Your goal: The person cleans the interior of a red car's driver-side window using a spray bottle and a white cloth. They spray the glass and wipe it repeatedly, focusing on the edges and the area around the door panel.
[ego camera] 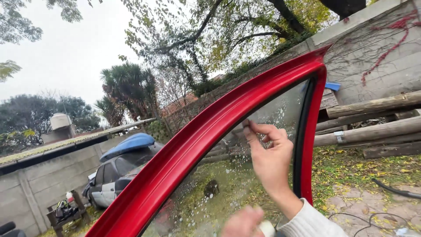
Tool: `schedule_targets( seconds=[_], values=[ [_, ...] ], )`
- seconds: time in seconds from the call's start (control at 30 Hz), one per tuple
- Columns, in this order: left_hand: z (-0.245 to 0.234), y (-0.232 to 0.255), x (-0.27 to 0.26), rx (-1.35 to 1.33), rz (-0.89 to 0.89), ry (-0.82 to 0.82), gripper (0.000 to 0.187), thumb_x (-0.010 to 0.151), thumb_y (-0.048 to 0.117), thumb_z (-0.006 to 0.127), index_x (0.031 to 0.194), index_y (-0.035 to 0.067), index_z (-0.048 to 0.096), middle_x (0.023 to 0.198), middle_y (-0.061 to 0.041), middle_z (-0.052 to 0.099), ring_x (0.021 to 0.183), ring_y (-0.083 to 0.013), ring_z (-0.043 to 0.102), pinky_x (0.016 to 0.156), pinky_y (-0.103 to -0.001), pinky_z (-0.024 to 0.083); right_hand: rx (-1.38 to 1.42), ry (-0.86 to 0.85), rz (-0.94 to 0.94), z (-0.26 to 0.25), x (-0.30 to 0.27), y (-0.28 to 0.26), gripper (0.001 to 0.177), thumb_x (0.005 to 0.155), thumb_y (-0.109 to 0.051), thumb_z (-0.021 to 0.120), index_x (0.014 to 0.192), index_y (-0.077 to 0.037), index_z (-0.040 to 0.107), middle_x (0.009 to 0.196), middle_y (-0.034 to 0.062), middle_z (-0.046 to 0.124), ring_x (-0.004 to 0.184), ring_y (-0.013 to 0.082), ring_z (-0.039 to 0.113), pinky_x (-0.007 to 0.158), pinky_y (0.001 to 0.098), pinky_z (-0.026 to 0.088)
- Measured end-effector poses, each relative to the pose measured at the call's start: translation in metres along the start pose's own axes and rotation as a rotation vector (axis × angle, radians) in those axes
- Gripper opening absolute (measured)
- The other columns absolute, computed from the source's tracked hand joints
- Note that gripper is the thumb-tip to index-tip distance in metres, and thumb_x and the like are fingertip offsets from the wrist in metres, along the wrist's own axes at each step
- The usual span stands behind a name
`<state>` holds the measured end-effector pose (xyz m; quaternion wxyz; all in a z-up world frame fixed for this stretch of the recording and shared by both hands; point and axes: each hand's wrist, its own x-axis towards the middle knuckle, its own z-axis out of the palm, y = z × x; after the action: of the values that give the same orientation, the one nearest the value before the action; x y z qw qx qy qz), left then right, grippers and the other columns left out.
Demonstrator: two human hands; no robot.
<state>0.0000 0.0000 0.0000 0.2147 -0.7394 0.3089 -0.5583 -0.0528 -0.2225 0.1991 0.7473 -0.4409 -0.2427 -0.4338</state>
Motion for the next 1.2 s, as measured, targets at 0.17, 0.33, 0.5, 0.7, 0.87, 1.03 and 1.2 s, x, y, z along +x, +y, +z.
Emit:
schedule_targets(
  seconds=[0.17,0.33,0.5,0.7,0.87,1.03,1.2],
  values=[
    [-0.280,0.026,0.175,0.211,-0.078,0.125,0.020,0.093,0.023,0.071,0.111,0.018,0.063,0.127,-0.003,0.069,0.121,-0.0232,0.065,0.107,-0.044,0.049,-0.003,-0.136,-0.334,-0.004,-0.023,-0.014,0.011,0.084,-0.012,0.081,0.094,-0.010,0.078,0.093,0.0015,0.075,0.088,0.0116,0.056,0.079,0.0283,0.046],
    [-0.302,-0.015,0.180,0.032,0.250,-0.452,0.023,0.089,0.021,0.063,0.110,0.011,0.064,0.111,-0.007,0.072,0.113,-0.0253,0.068,0.103,-0.045,0.049,-0.019,0.009,-0.059,-0.002,-0.017,-0.017,0.010,0.087,-0.010,0.081,0.097,-0.009,0.080,0.090,0.0007,0.076,0.080,0.0124,0.056,0.070,0.0288,0.044],
    [-0.355,-0.037,0.185,0.028,0.419,-0.755,0.024,0.089,0.025,0.063,0.108,0.009,0.063,0.105,-0.010,0.070,0.103,-0.0297,0.068,0.095,-0.047,0.049,0.022,-0.168,-0.310,-0.002,-0.028,-0.029,0.009,0.086,-0.009,0.082,0.094,-0.009,0.078,0.094,0.0010,0.074,0.091,0.0132,0.059,0.081,0.0302,0.046],
    [-0.404,-0.075,0.108,0.126,0.678,-0.661,0.041,0.086,0.012,0.055,0.126,0.014,0.059,0.115,-0.007,0.067,0.108,-0.0297,0.066,0.098,-0.040,0.049,0.014,-0.062,-0.186,-0.005,-0.044,-0.044,0.005,0.092,-0.007,0.080,0.096,-0.009,0.076,0.101,0.0002,0.075,0.090,0.0130,0.057,0.077,0.0288,0.044],
    [-0.406,-0.044,0.162,-0.119,0.466,-0.659,0.036,0.083,0.024,0.056,0.118,0.014,0.060,0.113,-0.001,0.068,0.108,-0.0213,0.065,0.094,-0.035,0.048,0.017,-0.111,-0.096,0.000,-0.041,-0.045,0.007,0.090,-0.010,0.082,0.096,-0.011,0.079,0.094,-0.0017,0.076,0.083,0.0113,0.056,0.071,0.0278,0.044],
    [-0.399,-0.042,0.161,-0.149,0.482,-0.688,0.027,0.088,0.028,0.060,0.112,0.015,0.061,0.107,-0.001,0.067,0.099,-0.0195,0.064,0.087,-0.036,0.049,0.035,-0.154,-0.231,0.005,-0.072,-0.069,0.006,0.088,-0.008,0.082,0.092,-0.010,0.077,0.094,-0.0002,0.074,0.085,0.0131,0.054,0.076,0.0312,0.042],
    [-0.402,-0.039,0.173,-0.227,0.414,-0.585,0.024,0.084,0.022,0.062,0.107,0.016,0.062,0.100,0.003,0.065,0.093,-0.0147,0.066,0.082,-0.033,0.051,0.169,-0.112,-0.215,0.013,-0.071,-0.063,0.007,0.091,-0.004,0.076,0.096,-0.009,0.076,0.103,0.0000,0.075,0.096,0.0131,0.061,0.087,0.0311,0.047]
  ],
)
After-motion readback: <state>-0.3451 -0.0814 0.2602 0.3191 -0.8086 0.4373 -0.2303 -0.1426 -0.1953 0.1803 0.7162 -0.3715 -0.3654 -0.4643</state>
